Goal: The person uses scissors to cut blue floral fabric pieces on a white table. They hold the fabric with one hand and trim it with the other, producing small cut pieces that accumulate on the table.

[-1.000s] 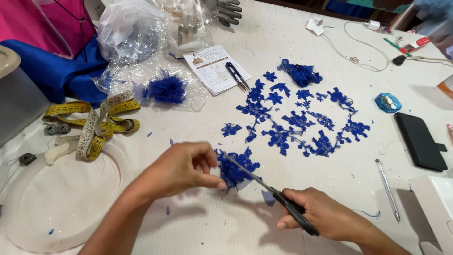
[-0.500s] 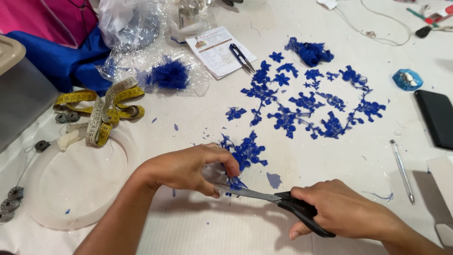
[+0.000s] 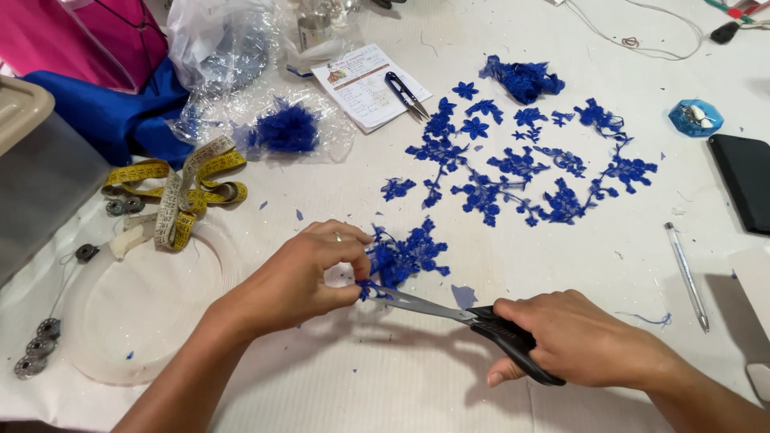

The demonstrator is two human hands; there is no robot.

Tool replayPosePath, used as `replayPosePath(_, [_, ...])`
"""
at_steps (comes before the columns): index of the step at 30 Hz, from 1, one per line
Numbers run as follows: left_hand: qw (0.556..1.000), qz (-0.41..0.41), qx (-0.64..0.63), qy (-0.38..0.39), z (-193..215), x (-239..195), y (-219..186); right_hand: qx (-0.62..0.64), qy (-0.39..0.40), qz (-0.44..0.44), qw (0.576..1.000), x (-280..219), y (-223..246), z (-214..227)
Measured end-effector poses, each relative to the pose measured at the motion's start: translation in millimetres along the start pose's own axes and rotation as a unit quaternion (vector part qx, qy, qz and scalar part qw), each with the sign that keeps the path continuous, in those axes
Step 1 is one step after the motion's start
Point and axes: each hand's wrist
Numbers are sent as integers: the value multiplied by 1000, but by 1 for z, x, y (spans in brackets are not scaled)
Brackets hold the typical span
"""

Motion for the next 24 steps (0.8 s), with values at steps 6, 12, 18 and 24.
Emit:
replayPosePath(6, [996,-34,3,-83,7,-14,-20,141,21,20,990,4,-1,2])
replayPosePath(12, [991,36,-40,-123,1,-21,-33,299,2,110,948,17,-16,-6])
replayPosePath(18, [943,183,-245,-134,-19,-20,-19,277,-31,65,958,11,-11,-2])
replayPosePath(24, [884,286,-369,-22,-7,-10,-30,232,-40,30,971,0,0,6])
Point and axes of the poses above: each hand's wrist, its own x-axis towards the middle knuckle, its own z-axis out of the back of the hand, y = z × x, and after that the axes turned 2 degrees about x, right-handed
